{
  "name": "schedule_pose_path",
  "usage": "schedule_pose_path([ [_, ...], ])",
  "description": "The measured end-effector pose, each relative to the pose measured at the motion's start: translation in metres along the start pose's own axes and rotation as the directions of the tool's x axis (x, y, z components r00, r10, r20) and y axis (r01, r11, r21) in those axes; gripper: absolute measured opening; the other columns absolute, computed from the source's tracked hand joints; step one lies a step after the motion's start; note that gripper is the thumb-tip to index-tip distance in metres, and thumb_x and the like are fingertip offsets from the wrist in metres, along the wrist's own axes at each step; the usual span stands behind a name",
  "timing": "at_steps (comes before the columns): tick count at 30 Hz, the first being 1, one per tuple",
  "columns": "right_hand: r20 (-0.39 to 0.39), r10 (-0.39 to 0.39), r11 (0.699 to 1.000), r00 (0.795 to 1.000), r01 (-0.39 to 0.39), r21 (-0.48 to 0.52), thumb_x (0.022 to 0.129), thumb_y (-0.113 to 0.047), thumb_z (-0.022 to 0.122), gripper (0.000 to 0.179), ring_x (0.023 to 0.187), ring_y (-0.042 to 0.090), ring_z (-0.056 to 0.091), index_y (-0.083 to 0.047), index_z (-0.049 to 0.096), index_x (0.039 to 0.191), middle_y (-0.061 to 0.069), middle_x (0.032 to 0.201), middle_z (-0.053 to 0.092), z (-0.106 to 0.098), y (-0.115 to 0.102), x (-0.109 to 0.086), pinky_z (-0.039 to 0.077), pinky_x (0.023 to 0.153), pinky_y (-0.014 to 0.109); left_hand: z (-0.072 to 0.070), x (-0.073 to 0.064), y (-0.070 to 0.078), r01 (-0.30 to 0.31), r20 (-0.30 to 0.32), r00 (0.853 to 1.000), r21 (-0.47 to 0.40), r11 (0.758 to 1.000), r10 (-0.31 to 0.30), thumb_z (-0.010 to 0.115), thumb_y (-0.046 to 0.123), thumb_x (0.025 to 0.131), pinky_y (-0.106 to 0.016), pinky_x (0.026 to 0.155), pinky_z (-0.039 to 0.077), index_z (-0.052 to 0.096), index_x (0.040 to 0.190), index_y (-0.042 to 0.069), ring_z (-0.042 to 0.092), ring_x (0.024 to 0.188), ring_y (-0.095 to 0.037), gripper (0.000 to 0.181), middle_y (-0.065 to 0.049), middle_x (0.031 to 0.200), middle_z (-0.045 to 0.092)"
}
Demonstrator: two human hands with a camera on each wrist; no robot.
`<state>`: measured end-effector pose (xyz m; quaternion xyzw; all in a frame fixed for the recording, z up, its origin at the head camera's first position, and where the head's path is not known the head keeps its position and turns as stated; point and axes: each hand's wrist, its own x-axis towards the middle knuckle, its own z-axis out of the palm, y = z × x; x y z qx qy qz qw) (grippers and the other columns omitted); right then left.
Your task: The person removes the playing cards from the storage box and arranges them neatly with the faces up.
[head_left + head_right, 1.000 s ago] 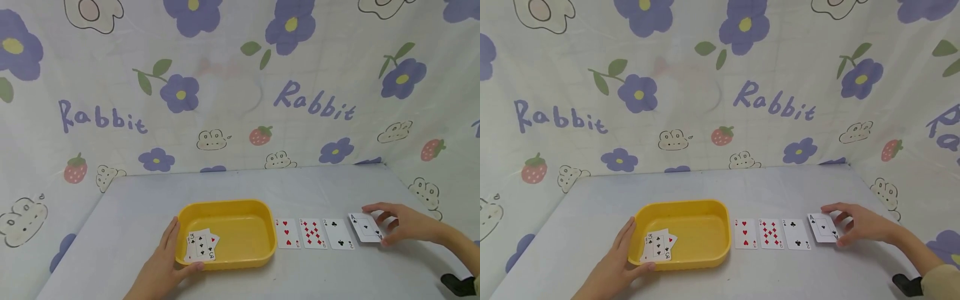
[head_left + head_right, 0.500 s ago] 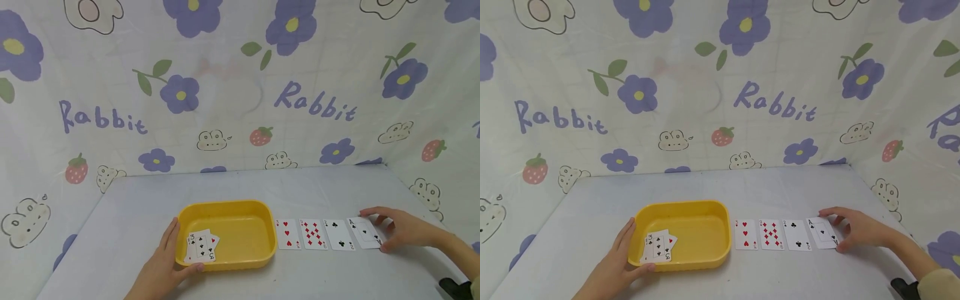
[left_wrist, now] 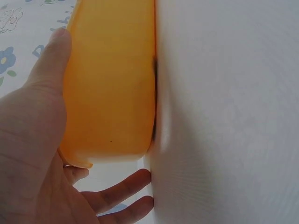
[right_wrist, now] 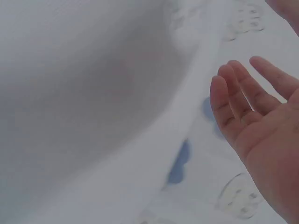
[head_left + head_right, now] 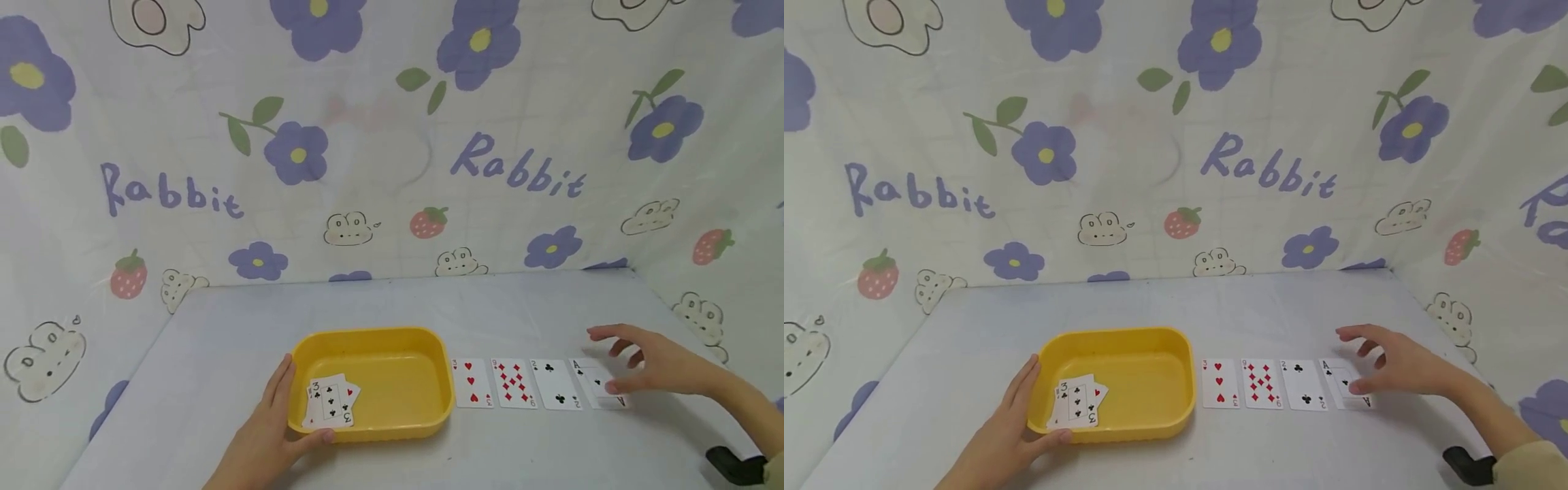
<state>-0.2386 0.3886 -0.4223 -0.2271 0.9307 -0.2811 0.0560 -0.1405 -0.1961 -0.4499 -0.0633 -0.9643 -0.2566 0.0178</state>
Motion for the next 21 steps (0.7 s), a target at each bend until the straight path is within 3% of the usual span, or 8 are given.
schedule_pose_path([
  [4, -0.114, -0.095, 0.995, 0.989, 0.096, 0.005, 0.079, -0.035, 0.084, 0.072, 0.101, 0.015, 0.058, -0.017, 0.051, 0.140, 0.003, 0.127, 0.059, 0.003, -0.043, 0.016, 0.055, 0.078, 0.029, 0.001, 0.000, 0.000, -0.008, -0.007, 1.000, 0.002, 1.000, 0.008, 0.067, 0.077, 0.070, -0.053, 0.105, 0.039, 0.004, 0.159, 0.014, 0.032, 0.140, -0.033, 0.126, 0.003, 0.164, -0.002],
  [9, -0.145, -0.201, 0.977, 0.969, 0.210, 0.044, 0.084, -0.036, 0.080, 0.058, 0.101, 0.011, 0.056, -0.021, 0.055, 0.134, -0.007, 0.121, 0.060, 0.023, -0.113, 0.043, 0.054, 0.081, 0.030, 0.002, 0.001, -0.001, -0.010, -0.003, 1.000, -0.007, 1.000, 0.010, 0.066, 0.078, 0.069, -0.053, 0.105, 0.039, 0.004, 0.159, 0.014, 0.031, 0.141, -0.032, 0.127, 0.000, 0.164, -0.001],
  [12, -0.135, -0.211, 0.968, 0.968, 0.226, 0.111, 0.086, -0.035, 0.078, 0.050, 0.102, 0.012, 0.056, -0.022, 0.058, 0.130, -0.008, 0.121, 0.060, 0.047, -0.156, 0.059, 0.054, 0.084, 0.031, 0.000, 0.000, -0.001, -0.015, -0.006, 1.000, -0.009, 1.000, 0.015, 0.066, 0.078, 0.070, -0.053, 0.105, 0.039, 0.005, 0.159, 0.014, 0.030, 0.141, -0.032, 0.126, 0.000, 0.164, 0.000],
  [16, -0.107, -0.254, 0.933, 0.961, 0.273, 0.237, 0.087, -0.028, 0.078, 0.045, 0.103, 0.015, 0.055, -0.020, 0.060, 0.127, -0.007, 0.122, 0.059, 0.085, -0.205, 0.080, 0.054, 0.085, 0.033, -0.002, -0.002, -0.003, -0.012, -0.015, 1.000, -0.006, 1.000, 0.012, 0.067, 0.076, 0.070, -0.054, 0.104, 0.039, 0.006, 0.159, 0.014, 0.030, 0.141, -0.033, 0.125, 0.002, 0.164, -0.001],
  [21, -0.077, -0.278, 0.880, 0.957, 0.286, 0.379, 0.085, -0.024, 0.079, 0.043, 0.103, 0.018, 0.055, -0.019, 0.062, 0.124, -0.010, 0.120, 0.059, 0.129, -0.238, 0.105, 0.053, 0.085, 0.035, -0.001, 0.000, -0.002, -0.005, -0.003, 1.000, -0.021, 1.000, 0.005, 0.066, 0.078, 0.070, -0.056, 0.102, 0.040, 0.006, 0.159, 0.015, 0.036, 0.137, -0.035, 0.125, 0.001, 0.164, 0.000],
])
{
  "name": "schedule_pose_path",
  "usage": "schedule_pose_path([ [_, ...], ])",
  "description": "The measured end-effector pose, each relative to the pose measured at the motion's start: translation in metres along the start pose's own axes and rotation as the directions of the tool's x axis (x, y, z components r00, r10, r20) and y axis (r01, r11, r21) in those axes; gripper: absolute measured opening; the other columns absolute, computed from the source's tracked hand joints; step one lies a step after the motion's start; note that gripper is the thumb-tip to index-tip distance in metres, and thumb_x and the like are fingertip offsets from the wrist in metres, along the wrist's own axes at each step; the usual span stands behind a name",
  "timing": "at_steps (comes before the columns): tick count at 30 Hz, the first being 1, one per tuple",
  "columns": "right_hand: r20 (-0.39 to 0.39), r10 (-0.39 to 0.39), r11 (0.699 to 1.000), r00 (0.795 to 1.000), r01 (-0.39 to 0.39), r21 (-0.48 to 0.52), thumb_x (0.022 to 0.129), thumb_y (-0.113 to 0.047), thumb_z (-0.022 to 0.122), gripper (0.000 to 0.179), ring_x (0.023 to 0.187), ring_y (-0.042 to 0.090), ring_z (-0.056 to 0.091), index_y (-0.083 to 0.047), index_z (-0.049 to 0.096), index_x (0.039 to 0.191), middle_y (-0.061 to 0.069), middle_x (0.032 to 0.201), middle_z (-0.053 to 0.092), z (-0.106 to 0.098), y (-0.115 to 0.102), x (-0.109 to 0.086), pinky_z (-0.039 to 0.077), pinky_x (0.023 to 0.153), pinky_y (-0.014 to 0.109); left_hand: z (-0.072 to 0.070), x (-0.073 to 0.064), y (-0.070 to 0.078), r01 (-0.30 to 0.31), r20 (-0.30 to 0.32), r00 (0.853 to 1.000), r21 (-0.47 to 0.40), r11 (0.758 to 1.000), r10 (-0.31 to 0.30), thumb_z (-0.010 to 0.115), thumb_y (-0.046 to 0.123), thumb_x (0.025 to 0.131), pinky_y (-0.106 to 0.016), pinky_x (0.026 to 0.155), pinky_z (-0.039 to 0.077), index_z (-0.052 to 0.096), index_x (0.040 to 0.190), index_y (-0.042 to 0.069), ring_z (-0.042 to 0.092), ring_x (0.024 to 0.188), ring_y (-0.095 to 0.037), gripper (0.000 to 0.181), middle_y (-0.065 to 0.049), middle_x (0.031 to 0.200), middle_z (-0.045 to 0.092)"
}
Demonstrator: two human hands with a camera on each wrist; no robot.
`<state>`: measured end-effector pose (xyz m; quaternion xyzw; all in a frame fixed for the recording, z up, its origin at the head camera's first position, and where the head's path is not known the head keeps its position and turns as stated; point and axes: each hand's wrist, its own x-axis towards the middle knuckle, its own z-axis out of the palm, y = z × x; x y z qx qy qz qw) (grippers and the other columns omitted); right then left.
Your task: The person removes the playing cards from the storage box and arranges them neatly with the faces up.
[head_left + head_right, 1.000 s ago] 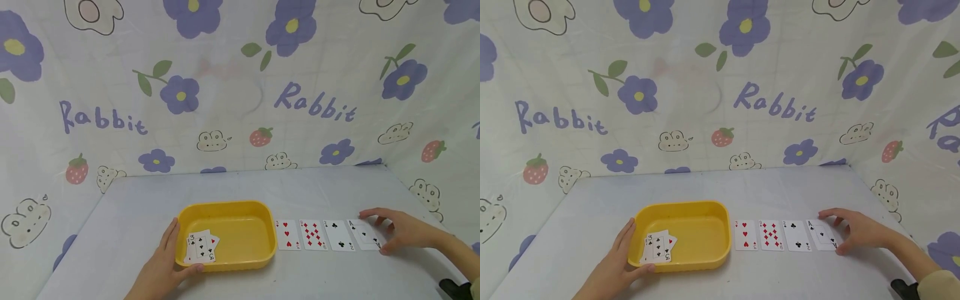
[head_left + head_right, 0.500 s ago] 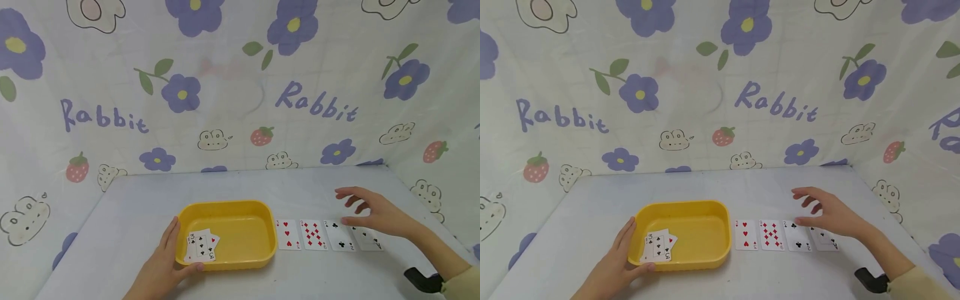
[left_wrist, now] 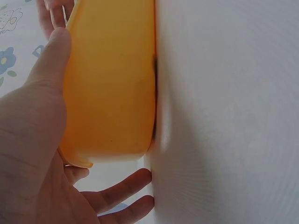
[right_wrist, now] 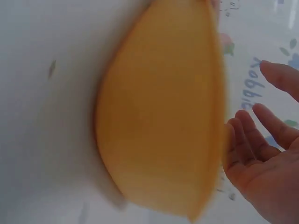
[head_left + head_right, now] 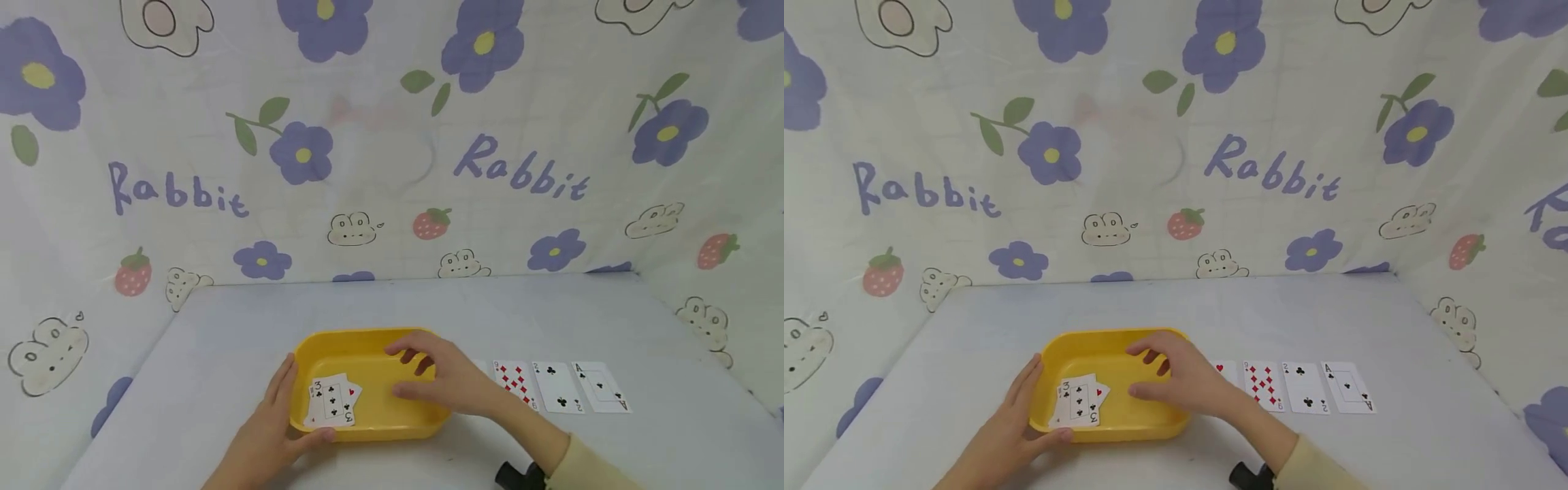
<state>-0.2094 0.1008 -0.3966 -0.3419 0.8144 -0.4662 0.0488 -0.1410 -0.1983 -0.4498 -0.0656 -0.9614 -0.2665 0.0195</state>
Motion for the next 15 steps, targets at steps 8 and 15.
schedule_pose_path([
  [8, 0.074, 0.072, 0.997, 0.995, -0.074, 0.027, 0.080, -0.027, 0.084, 0.052, 0.106, 0.020, 0.056, -0.016, 0.063, 0.126, -0.003, 0.122, 0.061, 0.048, 0.014, 0.029, 0.052, 0.089, 0.036, 0.002, 0.002, -0.002, -0.010, -0.008, 1.000, 0.023, 1.000, 0.010, 0.063, 0.081, 0.069, -0.056, 0.100, 0.043, 0.007, 0.159, 0.014, 0.038, 0.136, -0.035, 0.126, -0.002, 0.164, 0.002],
  [15, 0.167, 0.103, 0.995, 0.981, -0.102, -0.011, 0.074, -0.028, 0.089, 0.064, 0.108, 0.017, 0.054, -0.018, 0.061, 0.131, -0.006, 0.125, 0.059, 0.061, 0.019, 0.050, 0.050, 0.087, 0.030, 0.001, 0.002, 0.001, 0.001, 0.007, 1.000, 0.018, 1.000, -0.001, 0.061, 0.082, 0.070, -0.056, 0.100, 0.043, 0.007, 0.159, 0.012, 0.038, 0.136, -0.036, 0.125, -0.003, 0.164, 0.002],
])
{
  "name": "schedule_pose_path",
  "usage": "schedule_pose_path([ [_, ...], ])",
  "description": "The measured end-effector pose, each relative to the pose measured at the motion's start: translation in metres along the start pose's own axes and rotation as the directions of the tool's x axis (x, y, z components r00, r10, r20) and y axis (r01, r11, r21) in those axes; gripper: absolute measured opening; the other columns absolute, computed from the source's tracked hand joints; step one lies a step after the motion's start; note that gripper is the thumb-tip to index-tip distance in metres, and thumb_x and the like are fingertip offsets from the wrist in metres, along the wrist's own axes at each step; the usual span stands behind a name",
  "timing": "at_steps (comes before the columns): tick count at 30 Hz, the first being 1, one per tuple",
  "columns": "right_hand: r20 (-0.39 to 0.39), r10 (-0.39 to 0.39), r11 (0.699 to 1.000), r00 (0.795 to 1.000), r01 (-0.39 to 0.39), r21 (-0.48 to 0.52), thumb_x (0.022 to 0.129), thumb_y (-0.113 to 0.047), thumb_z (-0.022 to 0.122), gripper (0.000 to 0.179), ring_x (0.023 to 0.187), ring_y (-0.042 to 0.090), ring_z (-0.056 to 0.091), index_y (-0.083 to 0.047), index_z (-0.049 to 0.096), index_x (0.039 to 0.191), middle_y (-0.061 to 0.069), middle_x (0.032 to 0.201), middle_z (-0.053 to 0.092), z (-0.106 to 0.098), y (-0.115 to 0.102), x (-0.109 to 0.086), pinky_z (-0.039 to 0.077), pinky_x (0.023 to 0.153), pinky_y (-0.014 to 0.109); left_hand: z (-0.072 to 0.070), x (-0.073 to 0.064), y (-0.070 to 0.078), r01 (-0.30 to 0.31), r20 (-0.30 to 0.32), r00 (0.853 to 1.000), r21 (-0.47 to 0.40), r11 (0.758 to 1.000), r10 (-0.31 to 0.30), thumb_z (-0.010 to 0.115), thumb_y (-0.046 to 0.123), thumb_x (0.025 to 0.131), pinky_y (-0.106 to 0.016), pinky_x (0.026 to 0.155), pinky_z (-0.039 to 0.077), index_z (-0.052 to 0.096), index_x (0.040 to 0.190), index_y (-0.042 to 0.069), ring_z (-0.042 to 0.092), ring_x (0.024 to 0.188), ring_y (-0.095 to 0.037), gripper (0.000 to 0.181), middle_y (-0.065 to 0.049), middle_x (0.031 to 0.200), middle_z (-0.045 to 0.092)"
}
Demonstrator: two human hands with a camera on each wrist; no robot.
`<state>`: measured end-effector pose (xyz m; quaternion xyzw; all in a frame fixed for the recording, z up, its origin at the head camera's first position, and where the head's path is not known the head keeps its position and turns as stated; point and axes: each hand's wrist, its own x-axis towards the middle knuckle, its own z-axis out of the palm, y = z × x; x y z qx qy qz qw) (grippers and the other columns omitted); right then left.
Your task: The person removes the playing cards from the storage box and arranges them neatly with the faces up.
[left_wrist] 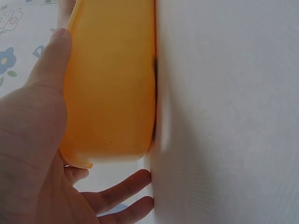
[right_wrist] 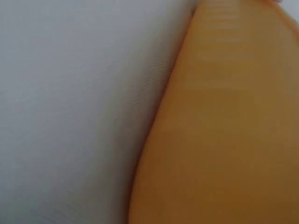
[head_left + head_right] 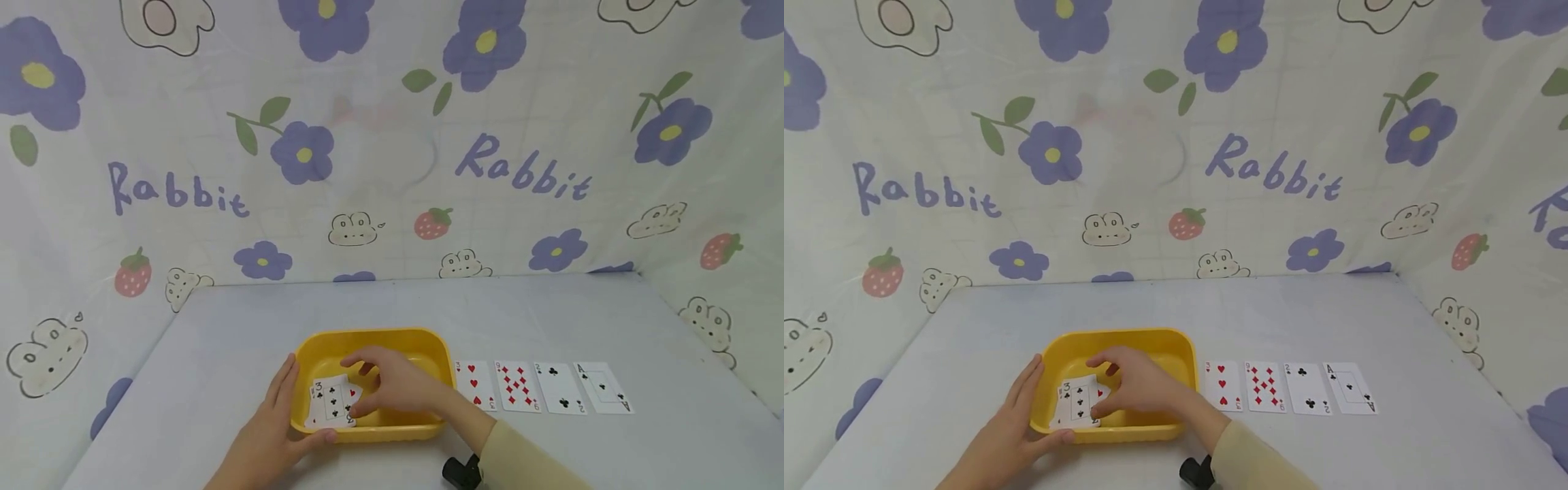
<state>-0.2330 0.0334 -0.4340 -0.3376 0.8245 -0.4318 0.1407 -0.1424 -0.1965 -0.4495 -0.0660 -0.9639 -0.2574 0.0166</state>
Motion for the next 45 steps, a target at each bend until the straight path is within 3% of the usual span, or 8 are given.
schedule_pose_path([
  [6, 0.040, -0.028, 0.989, 0.999, 0.033, -0.145, 0.073, -0.030, 0.089, 0.067, 0.117, 0.016, 0.052, -0.015, 0.062, 0.132, -0.010, 0.129, 0.058, 0.005, 0.003, 0.008, 0.040, 0.105, 0.034, 0.000, -0.001, 0.000, -0.032, -0.016, 0.999, 0.002, 0.999, 0.032, 0.060, 0.081, 0.072, -0.055, 0.100, 0.043, 0.007, 0.159, 0.011, 0.038, 0.136, -0.035, 0.124, -0.002, 0.164, 0.002],
  [11, 0.046, -0.029, 0.973, 0.999, 0.038, -0.230, 0.072, -0.035, 0.089, 0.076, 0.125, 0.015, 0.047, -0.012, 0.058, 0.137, -0.007, 0.136, 0.056, 0.006, 0.006, 0.010, 0.033, 0.111, 0.036, 0.000, 0.000, -0.001, -0.037, -0.028, 0.999, 0.012, 0.999, 0.037, 0.062, 0.080, 0.072, -0.054, 0.101, 0.042, 0.006, 0.159, 0.013, 0.037, 0.137, -0.034, 0.123, 0.001, 0.164, 0.000],
  [22, 0.116, -0.038, 0.918, 0.993, 0.080, -0.388, 0.072, -0.042, 0.088, 0.084, 0.115, 0.014, 0.043, -0.015, 0.052, 0.143, -0.008, 0.141, 0.052, 0.014, 0.010, 0.015, 0.038, 0.100, 0.026, 0.000, -0.003, -0.004, -0.036, -0.033, 0.999, 0.015, 0.999, 0.036, 0.061, 0.081, 0.072, -0.055, 0.100, 0.043, 0.007, 0.159, 0.012, 0.036, 0.137, -0.035, 0.123, 0.002, 0.164, 0.000],
  [28, 0.110, -0.062, 0.908, 0.992, 0.102, -0.407, 0.072, -0.042, 0.088, 0.081, 0.110, 0.014, 0.043, -0.013, 0.055, 0.140, -0.008, 0.136, 0.055, 0.018, 0.009, 0.020, 0.040, 0.098, 0.024, 0.001, -0.004, -0.005, -0.048, -0.048, 0.998, 0.005, 0.999, 0.048, 0.061, 0.080, 0.073, -0.055, 0.102, 0.041, 0.008, 0.159, 0.010, 0.033, 0.139, -0.034, 0.123, -0.001, 0.164, 0.001],
  [36, 0.113, -0.076, 0.918, 0.991, 0.113, -0.381, 0.072, -0.037, 0.089, 0.078, 0.106, 0.012, 0.044, -0.011, 0.057, 0.138, -0.008, 0.133, 0.058, 0.019, 0.008, 0.019, 0.041, 0.095, 0.021, 0.002, -0.003, -0.007, -0.053, -0.040, 0.998, 0.001, 0.999, 0.053, 0.061, 0.079, 0.074, -0.056, 0.100, 0.043, 0.008, 0.159, 0.010, 0.033, 0.139, -0.034, 0.121, 0.000, 0.164, 0.000],
  [42, 0.112, -0.080, 0.911, 0.990, 0.118, -0.394, 0.073, -0.040, 0.088, 0.082, 0.117, 0.012, 0.047, -0.010, 0.053, 0.140, -0.004, 0.136, 0.053, 0.017, 0.007, 0.016, 0.037, 0.105, 0.025, 0.002, -0.002, -0.004, -0.039, -0.024, 0.999, -0.001, 0.999, 0.039, 0.062, 0.078, 0.073, -0.055, 0.101, 0.042, 0.007, 0.159, 0.010, 0.034, 0.138, -0.035, 0.122, -0.002, 0.164, 0.001],
  [45, 0.108, -0.075, 0.914, 0.991, 0.112, -0.391, 0.072, -0.040, 0.089, 0.085, 0.114, 0.011, 0.048, -0.009, 0.051, 0.142, -0.003, 0.134, 0.048, 0.016, 0.005, 0.015, 0.040, 0.102, 0.023, 0.002, -0.001, -0.003, -0.042, -0.023, 0.999, 0.004, 0.999, 0.042, 0.063, 0.077, 0.074, -0.055, 0.101, 0.042, 0.007, 0.159, 0.009, 0.035, 0.138, -0.035, 0.122, -0.005, 0.164, 0.002],
])
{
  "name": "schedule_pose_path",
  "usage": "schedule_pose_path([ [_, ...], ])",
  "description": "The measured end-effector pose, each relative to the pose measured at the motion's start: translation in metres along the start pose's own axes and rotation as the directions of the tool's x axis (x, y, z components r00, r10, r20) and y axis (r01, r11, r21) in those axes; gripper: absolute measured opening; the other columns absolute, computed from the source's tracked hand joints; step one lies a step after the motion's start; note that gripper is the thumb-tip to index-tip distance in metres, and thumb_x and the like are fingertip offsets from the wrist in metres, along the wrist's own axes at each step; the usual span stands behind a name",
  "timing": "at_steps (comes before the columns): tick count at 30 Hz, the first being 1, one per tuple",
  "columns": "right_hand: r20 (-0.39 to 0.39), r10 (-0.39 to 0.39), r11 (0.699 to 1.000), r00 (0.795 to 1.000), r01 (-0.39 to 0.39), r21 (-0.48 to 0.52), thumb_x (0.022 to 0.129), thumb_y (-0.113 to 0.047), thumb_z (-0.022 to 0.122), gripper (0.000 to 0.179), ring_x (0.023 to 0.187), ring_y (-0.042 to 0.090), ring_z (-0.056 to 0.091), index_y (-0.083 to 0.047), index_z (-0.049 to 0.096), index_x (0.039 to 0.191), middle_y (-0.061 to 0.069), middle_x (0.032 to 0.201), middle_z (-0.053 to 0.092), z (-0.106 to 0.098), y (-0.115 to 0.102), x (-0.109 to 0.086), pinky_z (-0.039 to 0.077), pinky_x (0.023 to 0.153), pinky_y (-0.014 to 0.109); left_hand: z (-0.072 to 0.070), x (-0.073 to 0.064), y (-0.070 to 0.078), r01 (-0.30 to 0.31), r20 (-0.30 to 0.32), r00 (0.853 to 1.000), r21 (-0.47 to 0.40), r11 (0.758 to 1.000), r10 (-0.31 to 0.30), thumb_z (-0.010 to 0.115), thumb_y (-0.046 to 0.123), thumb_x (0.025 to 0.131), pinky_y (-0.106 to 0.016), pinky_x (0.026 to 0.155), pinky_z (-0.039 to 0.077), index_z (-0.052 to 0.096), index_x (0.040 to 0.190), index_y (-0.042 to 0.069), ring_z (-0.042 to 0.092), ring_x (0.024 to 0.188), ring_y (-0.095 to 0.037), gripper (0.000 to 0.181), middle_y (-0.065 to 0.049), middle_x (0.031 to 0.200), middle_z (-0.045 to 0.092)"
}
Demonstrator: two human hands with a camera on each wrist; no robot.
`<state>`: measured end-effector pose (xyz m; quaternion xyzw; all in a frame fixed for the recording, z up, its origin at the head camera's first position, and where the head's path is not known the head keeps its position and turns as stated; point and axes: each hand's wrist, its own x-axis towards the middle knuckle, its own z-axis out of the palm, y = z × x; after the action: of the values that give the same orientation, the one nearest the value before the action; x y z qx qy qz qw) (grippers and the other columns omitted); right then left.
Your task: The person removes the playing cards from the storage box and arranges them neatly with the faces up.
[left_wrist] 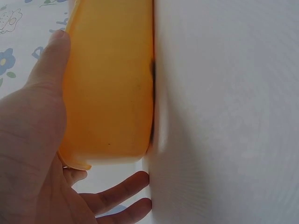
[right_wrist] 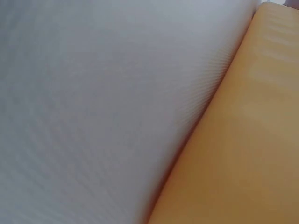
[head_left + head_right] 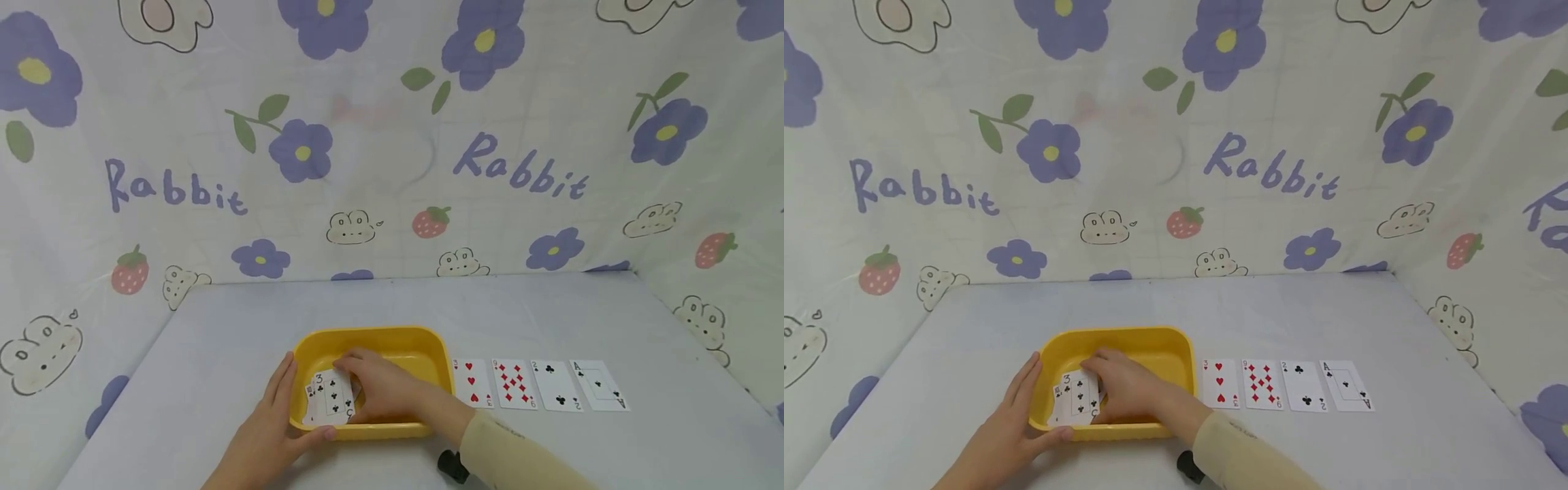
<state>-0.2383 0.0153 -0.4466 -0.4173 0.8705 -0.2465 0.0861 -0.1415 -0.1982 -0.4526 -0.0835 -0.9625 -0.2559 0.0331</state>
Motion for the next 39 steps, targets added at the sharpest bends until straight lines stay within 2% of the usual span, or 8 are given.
schedule_pose_path([
  [3, 0.007, 0.004, 1.000, 1.000, -0.004, 0.019, 0.071, -0.038, 0.090, 0.089, 0.101, 0.009, 0.047, -0.007, 0.049, 0.144, -0.003, 0.127, 0.042, -0.0016, 0.0000, -0.0004, 0.044, 0.089, 0.016, -0.0003, 0.0006, 0.0008, 0.001, 0.004, 1.000, -0.001, 1.000, -0.001, 0.063, 0.077, 0.074, -0.055, 0.101, 0.042, 0.008, 0.159, 0.009, 0.034, 0.138, -0.035, 0.122, -0.005, 0.164, 0.002],
  [6, 0.016, 0.003, 1.000, 1.000, -0.004, 0.024, 0.070, -0.036, 0.091, 0.092, 0.097, 0.008, 0.046, -0.006, 0.047, 0.145, -0.003, 0.124, 0.038, -0.0026, -0.0003, -0.0007, 0.044, 0.083, 0.014, -0.0008, 0.0010, 0.0017, 0.017, 0.015, 1.000, -0.006, 1.000, -0.017, 0.064, 0.077, 0.074, -0.056, 0.101, 0.042, 0.007, 0.159, 0.010, 0.034, 0.138, -0.035, 0.122, -0.004, 0.164, 0.002],
  [16, 0.025, 0.026, 0.999, 0.999, -0.027, 0.045, 0.069, -0.035, 0.092, 0.089, 0.103, 0.008, 0.045, -0.009, 0.050, 0.143, -0.005, 0.123, 0.038, -0.0044, -0.0015, -0.0033, 0.043, 0.091, 0.017, -0.0001, 0.0013, 0.0027, 0.056, 0.045, 0.997, 0.009, 0.998, -0.057, 0.058, 0.084, 0.069, -0.055, 0.103, 0.040, 0.005, 0.159, 0.012, 0.035, 0.138, -0.036, 0.127, -0.003, 0.164, 0.000],
  [24, 0.029, 0.027, 0.999, 0.999, -0.028, 0.041, 0.070, -0.038, 0.090, 0.087, 0.099, 0.007, 0.046, -0.009, 0.051, 0.142, -0.005, 0.122, 0.038, -0.0041, -0.0003, -0.0020, 0.044, 0.086, 0.016, -0.0001, 0.0009, 0.0014, 0.059, 0.049, 0.997, 0.009, 0.998, -0.059, 0.057, 0.085, 0.070, -0.055, 0.103, 0.040, 0.003, 0.159, 0.013, 0.033, 0.139, -0.035, 0.126, -0.002, 0.164, -0.001],
  [39, 0.048, 0.039, 0.999, 0.998, -0.041, 0.027, 0.072, -0.040, 0.089, 0.085, 0.099, 0.008, 0.045, -0.009, 0.052, 0.142, -0.006, 0.118, 0.040, -0.0047, 0.0019, -0.0018, 0.043, 0.085, 0.017, 0.0004, 0.0026, 0.0004, 0.048, 0.041, 0.998, 0.004, 0.999, -0.048, 0.057, 0.085, 0.070, -0.055, 0.102, 0.040, 0.005, 0.159, 0.013, 0.035, 0.138, -0.036, 0.127, -0.002, 0.164, -0.001],
])
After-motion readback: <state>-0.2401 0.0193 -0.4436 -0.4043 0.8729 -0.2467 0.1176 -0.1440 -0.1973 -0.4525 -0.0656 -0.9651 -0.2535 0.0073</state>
